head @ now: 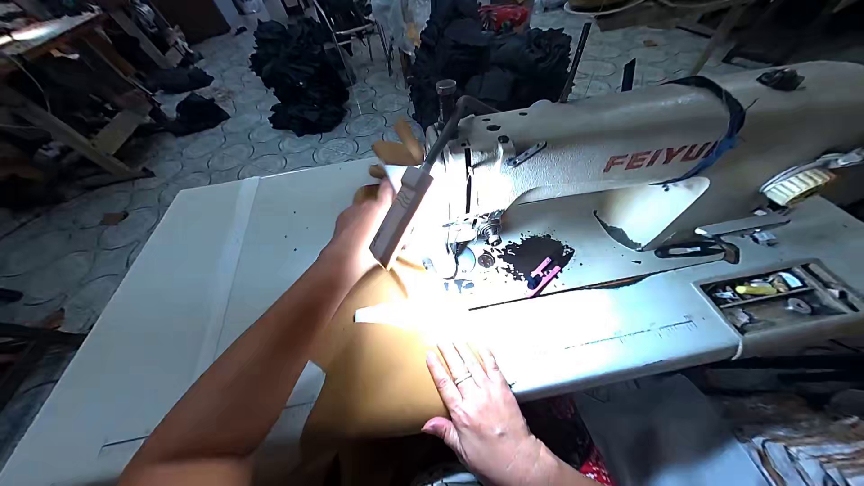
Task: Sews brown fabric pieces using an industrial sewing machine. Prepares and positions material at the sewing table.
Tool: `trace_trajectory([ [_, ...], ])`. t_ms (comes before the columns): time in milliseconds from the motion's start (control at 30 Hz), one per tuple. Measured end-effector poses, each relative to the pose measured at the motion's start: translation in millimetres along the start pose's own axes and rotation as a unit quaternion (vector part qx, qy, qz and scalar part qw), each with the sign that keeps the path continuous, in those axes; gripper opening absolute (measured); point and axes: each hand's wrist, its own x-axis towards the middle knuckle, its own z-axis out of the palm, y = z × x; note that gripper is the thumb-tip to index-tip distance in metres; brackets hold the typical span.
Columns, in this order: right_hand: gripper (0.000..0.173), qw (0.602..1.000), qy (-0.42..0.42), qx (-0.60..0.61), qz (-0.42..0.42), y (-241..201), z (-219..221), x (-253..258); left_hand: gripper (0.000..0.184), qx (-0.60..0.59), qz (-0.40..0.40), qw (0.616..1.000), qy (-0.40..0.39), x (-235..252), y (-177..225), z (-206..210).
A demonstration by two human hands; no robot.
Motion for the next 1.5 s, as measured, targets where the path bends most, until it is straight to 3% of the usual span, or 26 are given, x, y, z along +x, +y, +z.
trace_trajectory([
  [33, 0.081, 1.000, -0.002, 0.002, 0.002, 0.0, -0.4, 0.2, 0.096, 0.010, -0.013, 0.999, -0.041, -29.1, -1.3, -3.9],
  [67, 0.081, 1.000, -0.004, 0.001, 0.003, -0.1, -0.9, 0.4, 0.084, 0.007, -0.040, 0.994, -0.105, -51.1, -1.2, -6.2],
  [133, 0.080, 1.000, 0.003, 0.002, 0.004, -0.1, -0.7, 0.8, 0.041, -0.004, -0.079, 0.967, -0.243, -62.6, -5.4, -9.9],
  [167, 0.079, 1.000, 0.001, 0.004, 0.005, -0.4, -1.4, 1.0, 0.024, 0.002, -0.094, 0.959, -0.268, -56.3, -11.2, -12.2],
  [200, 0.079, 1.000, -0.004, 0.003, 0.008, -1.2, -2.5, 1.3, 0.021, 0.016, -0.115, 0.964, -0.241, -47.1, -16.3, -17.0],
  [233, 0.079, 1.000, -0.011, 0.002, 0.012, -2.3, -3.7, 1.6, 0.025, 0.023, -0.140, 0.976, -0.162, -36.9, -21.5, -21.0],
  [333, 0.077, 0.999, -0.038, 0.006, 0.023, -6.0, -6.4, 1.2, 0.057, 0.008, -0.114, 0.988, 0.100, -4.8, -56.8, -19.4],
  [367, 0.076, 0.999, -0.047, 0.008, 0.026, -5.5, -7.4, 2.1, 0.068, -0.024, -0.085, 0.984, 0.153, -4.7, -52.5, -24.1],
  [433, 0.076, 0.998, -0.053, 0.008, 0.031, -5.2, -8.7, 3.0, 0.062, -0.067, -0.010, 0.977, 0.200, -29.3, -17.9, -27.8],
  [533, 0.075, 0.999, -0.037, 0.013, 0.031, -6.5, -7.2, 3.3, 0.046, -0.113, 0.086, 0.974, 0.178, -79.5, 30.8, 15.5],
  [600, 0.074, 0.999, -0.023, 0.012, 0.027, -5.7, -5.2, 4.0, 0.042, -0.023, 0.104, 0.990, 0.092, -80.4, 48.7, 29.4],
  [667, 0.076, 1.000, -0.010, 0.003, 0.022, -5.2, -1.0, 3.2, 0.047, -0.011, 0.044, 0.999, -0.019, -61.1, 49.4, 27.6],
  [733, 0.077, 1.000, 0.000, -0.006, 0.020, -5.1, 3.0, 1.9, 0.048, -0.032, 0.008, 0.998, -0.049, -31.4, 37.6, 34.1],
  [800, 0.077, 1.000, 0.009, -0.007, 0.016, -3.7, 5.9, 0.9, 0.043, -0.027, 0.035, 0.996, -0.072, -1.6, 34.0, 36.9],
  [900, 0.079, 1.000, 0.023, -0.013, 0.012, -1.3, 9.2, 1.0, 0.036, -0.032, 0.137, 0.989, -0.053, 36.7, 30.6, 50.7],
  [1000, 0.078, 1.000, 0.019, -0.005, 0.011, -0.8, 7.2, 2.0, 0.049, -0.024, 0.087, 0.987, -0.131, 48.2, 36.3, 50.8],
  [1067, 0.075, 1.000, 0.013, 0.004, 0.011, -1.4, 5.1, 1.8, 0.044, 0.000, 0.095, 0.985, -0.147, 46.8, 40.0, 48.0],
  [1133, 0.074, 1.000, 0.005, 0.011, 0.013, -1.9, 2.9, 2.1, 0.037, 0.023, 0.139, 0.982, -0.123, 37.9, 40.3, 37.7],
  [1200, 0.074, 1.000, -0.001, 0.012, 0.017, -2.5, 0.8, 2.0, 0.028, -0.022, 0.173, 0.985, 0.008, 14.4, 31.0, 32.3],
  [1267, 0.073, 1.000, 0.001, 0.012, 0.022, -3.3, 1.9, 1.5, 0.029, -0.067, 0.105, 0.988, 0.095, -38.9, 30.1, 21.7],
  [1333, 0.071, 1.000, -0.002, 0.017, 0.026, -3.8, 1.9, 2.7, 0.027, -0.087, 0.117, 0.975, 0.168, -98.2, 30.3, 26.6],
  [1400, 0.070, 0.999, -0.005, 0.023, 0.027, -4.1, 0.6, 4.4, 0.027, -0.076, 0.179, 0.966, 0.170, -131.6, 25.1, 44.2],
  [1500, 0.062, 0.997, -0.005, 0.074, 0.030, 3.5, -7.1, 7.0, 0.040, -0.091, 0.208, 0.965, 0.128, -133.7, 2.4, 68.5],
])
